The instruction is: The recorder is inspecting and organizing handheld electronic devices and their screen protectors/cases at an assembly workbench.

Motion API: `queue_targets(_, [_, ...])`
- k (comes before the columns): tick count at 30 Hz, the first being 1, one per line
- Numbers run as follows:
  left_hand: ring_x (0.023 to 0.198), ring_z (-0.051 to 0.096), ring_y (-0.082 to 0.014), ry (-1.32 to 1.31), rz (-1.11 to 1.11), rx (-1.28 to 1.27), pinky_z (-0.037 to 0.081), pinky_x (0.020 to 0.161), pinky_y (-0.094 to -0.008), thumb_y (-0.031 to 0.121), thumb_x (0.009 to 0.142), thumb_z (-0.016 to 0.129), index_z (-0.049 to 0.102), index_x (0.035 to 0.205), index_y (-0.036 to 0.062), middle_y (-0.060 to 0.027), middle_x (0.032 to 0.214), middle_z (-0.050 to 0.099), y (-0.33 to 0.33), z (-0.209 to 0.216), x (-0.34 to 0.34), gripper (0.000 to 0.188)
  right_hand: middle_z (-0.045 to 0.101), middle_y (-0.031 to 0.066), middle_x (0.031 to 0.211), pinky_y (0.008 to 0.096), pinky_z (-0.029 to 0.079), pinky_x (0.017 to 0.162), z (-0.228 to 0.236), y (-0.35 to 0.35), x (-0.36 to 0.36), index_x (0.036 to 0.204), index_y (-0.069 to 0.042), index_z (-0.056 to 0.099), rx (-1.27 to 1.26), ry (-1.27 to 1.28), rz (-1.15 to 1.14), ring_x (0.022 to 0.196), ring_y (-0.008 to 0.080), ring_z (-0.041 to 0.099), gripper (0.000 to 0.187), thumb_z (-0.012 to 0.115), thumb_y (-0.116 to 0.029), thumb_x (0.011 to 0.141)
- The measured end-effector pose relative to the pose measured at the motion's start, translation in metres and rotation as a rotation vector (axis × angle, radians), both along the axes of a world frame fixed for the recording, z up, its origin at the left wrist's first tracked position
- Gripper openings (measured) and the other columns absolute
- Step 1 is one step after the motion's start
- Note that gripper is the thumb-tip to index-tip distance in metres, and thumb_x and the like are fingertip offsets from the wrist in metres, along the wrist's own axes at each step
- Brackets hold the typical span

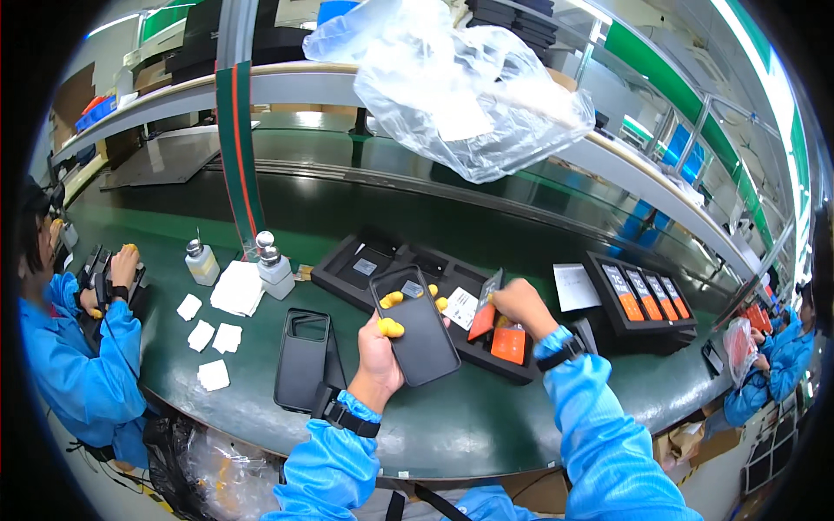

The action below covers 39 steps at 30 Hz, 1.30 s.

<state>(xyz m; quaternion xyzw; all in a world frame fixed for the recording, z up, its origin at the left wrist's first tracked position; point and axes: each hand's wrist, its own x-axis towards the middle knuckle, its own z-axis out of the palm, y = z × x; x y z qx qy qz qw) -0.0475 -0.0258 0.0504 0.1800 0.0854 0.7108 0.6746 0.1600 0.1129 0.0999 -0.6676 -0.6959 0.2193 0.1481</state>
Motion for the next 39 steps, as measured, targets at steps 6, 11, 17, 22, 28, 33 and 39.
queue_targets(6, [0.117,0.06,-0.0317,0.022,-0.059,0.029,0.054,0.096,-0.0532,0.066,0.098,0.026,0.038,0.146,0.0171,-0.0123,0.138,0.054,0.0,-0.003,-0.006,0.07,0.066,0.0051,0.09,0.0261,0.049,0.063,0.014,-0.056,0.044,0.108,0.003,0.061,0.075,0.744,0.083,0.073,0.0106,0.061,0.02,0.05,-0.004,0.094])
queue_targets(11, [0.119,0.059,-0.0314,0.196,-0.025,0.057,0.052,0.097,-0.0516,0.064,0.1,0.022,0.034,0.149,0.0233,-0.0135,0.139,0.053,-0.001,-0.006,0.005,0.065,0.067,0.0056,0.108,0.0261,0.051,0.084,0.003,-0.126,0.027,0.133,0.003,0.051,0.17,1.087,0.307,0.097,0.0113,0.064,0.039,0.053,0.006,0.094])
queue_targets(17, [0.119,0.06,-0.0319,0.186,0.006,0.155,0.051,0.099,-0.0491,0.06,0.102,0.024,0.029,0.152,0.0234,-0.0136,0.14,0.052,-0.012,-0.008,0.02,0.063,0.063,0.0026,0.093,0.0199,0.046,0.073,-0.038,-0.166,-0.025,0.138,-0.002,0.049,0.092,1.037,0.301,0.081,0.0054,0.056,0.046,0.054,0.008,0.093])
queue_targets(22, [0.112,0.063,-0.0315,0.126,-0.058,0.124,0.054,0.095,-0.0481,0.06,0.102,0.024,0.031,0.152,0.0194,-0.0135,0.136,0.055,-0.011,-0.003,0.025,0.065,0.063,0.0038,0.098,0.0198,0.046,0.076,-0.042,-0.162,-0.027,0.14,0.0,0.047,0.067,1.145,0.258,0.082,0.0056,0.056,0.048,0.052,0.009,0.093])
queue_targets(28, [0.108,0.064,-0.0317,0.11,-0.056,0.1,0.054,0.093,-0.0465,0.059,0.102,0.025,0.032,0.151,0.0171,-0.0138,0.133,0.056,-0.011,-0.003,0.023,0.065,0.063,0.0026,0.099,0.019,0.045,0.077,-0.047,-0.156,-0.031,0.14,0.0,0.048,0.038,1.23,0.246,0.082,0.0045,0.055,0.049,0.053,0.009,0.093])
queue_targets(33, [0.112,0.063,-0.0313,0.187,-0.062,0.139,0.053,0.096,-0.0459,0.058,0.103,0.024,0.033,0.151,0.0157,-0.0141,0.135,0.055,-0.009,-0.009,0.022,0.065,0.065,0.001,0.095,0.0196,0.046,0.075,-0.042,-0.155,-0.03,0.139,0.0,0.051,0.036,1.18,0.218,0.082,0.0044,0.057,0.048,0.058,0.006,0.092])
queue_targets(39, [0.12,0.06,-0.03,0.263,-0.036,0.067,0.049,0.102,-0.0454,0.059,0.103,0.022,0.04,0.146,0.0065,-0.0145,0.137,0.055,-0.007,-0.016,0.023,0.07,0.069,0.0024,0.091,0.0221,0.049,0.068,-0.041,-0.15,-0.024,0.136,-0.002,0.057,0.082,0.819,0.177,0.079,0.0032,0.055,0.049,0.069,0.0,0.088])
